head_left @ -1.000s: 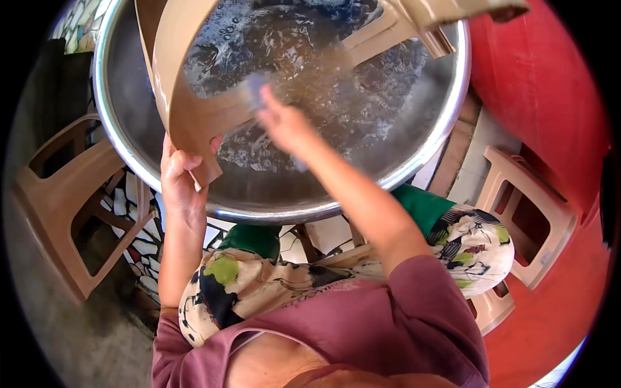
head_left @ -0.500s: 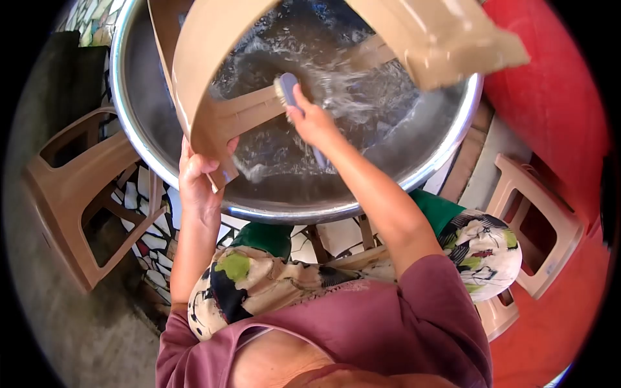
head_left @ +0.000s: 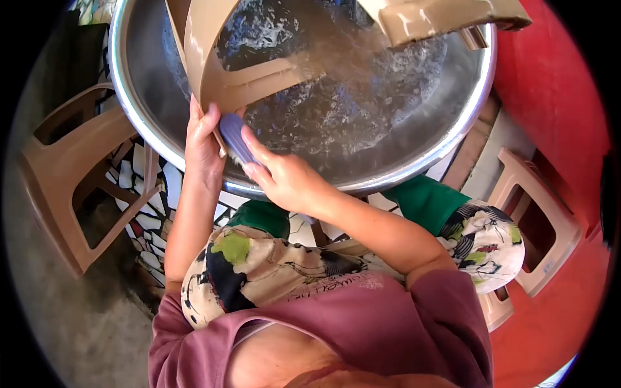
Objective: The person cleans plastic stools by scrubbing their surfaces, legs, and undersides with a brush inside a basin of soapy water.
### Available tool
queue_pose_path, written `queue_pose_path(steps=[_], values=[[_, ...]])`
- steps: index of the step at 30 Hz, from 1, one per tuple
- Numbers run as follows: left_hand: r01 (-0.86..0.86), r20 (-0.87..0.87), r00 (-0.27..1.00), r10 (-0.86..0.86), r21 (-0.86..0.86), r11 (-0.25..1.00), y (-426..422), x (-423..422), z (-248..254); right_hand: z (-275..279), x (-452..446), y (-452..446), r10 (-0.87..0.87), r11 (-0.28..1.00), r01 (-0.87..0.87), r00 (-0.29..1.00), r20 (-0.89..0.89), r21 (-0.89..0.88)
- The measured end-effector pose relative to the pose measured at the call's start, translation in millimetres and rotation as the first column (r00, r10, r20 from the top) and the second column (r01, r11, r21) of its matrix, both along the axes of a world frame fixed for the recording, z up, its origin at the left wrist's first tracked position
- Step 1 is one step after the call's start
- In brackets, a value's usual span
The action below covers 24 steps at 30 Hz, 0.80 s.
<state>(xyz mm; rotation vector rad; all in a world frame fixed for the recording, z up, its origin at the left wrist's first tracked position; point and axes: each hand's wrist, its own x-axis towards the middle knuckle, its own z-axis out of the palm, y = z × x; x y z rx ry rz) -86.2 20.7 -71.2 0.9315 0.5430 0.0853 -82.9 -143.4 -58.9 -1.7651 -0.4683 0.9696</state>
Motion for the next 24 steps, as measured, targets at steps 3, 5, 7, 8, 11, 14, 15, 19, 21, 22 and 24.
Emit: queue_pose_path(steps=[3,5,7,8,11,14,15,19,21,22,24], values=[[-0.057,-0.066,0.996,0.059,0.038,0.998,-12,-2,-18,-10,41,31,-0.070,0.995,0.082,0.983,0.169,-0.062],[-0.078,-0.085,0.993,0.081,0.048,0.996,-19,-4,-21,-9,72,46,-0.051,0.991,0.058,0.997,0.062,-0.119],[-0.076,-0.088,0.993,0.075,-0.002,0.997,-17,-9,-31,-17,36,27,-0.088,0.993,0.106,0.956,0.280,-0.049],[-0.055,-0.052,0.997,0.053,-0.035,0.998,-18,-8,-30,-17,16,9,-0.086,0.996,0.092,0.981,0.173,-0.024],[-0.051,-0.081,0.996,0.038,-0.161,0.986,-15,-11,-52,-11,16,-4,-0.019,0.990,0.018,1.000,-0.012,-0.137],[-0.084,-0.129,0.990,0.064,-0.154,0.984,-14,-8,-50,-41,63,32,-0.045,0.982,0.073,0.986,0.159,-0.176],[-0.077,-0.148,0.988,0.051,-0.177,0.981,-13,-10,-51,-45,71,38,-0.088,0.981,0.108,0.988,0.124,-0.160],[-0.048,-0.011,0.999,0.047,-0.191,0.980,-19,-5,-55,-10,13,-10,0.024,0.989,0.001,0.987,0.160,-0.151],[-0.052,-0.066,0.997,0.037,-0.239,0.970,-19,-6,-60,-4,18,-5,0.030,0.974,-0.006,0.994,0.105,-0.227],[-0.027,-0.097,0.995,0.003,-0.252,0.967,-19,-9,-60,-5,23,3,0.029,0.959,-0.009,0.997,0.065,-0.285],[-0.050,-0.124,0.992,0.021,-0.231,0.972,-18,-7,-64,-31,61,36,-0.021,0.970,0.066,0.982,0.190,-0.234]])
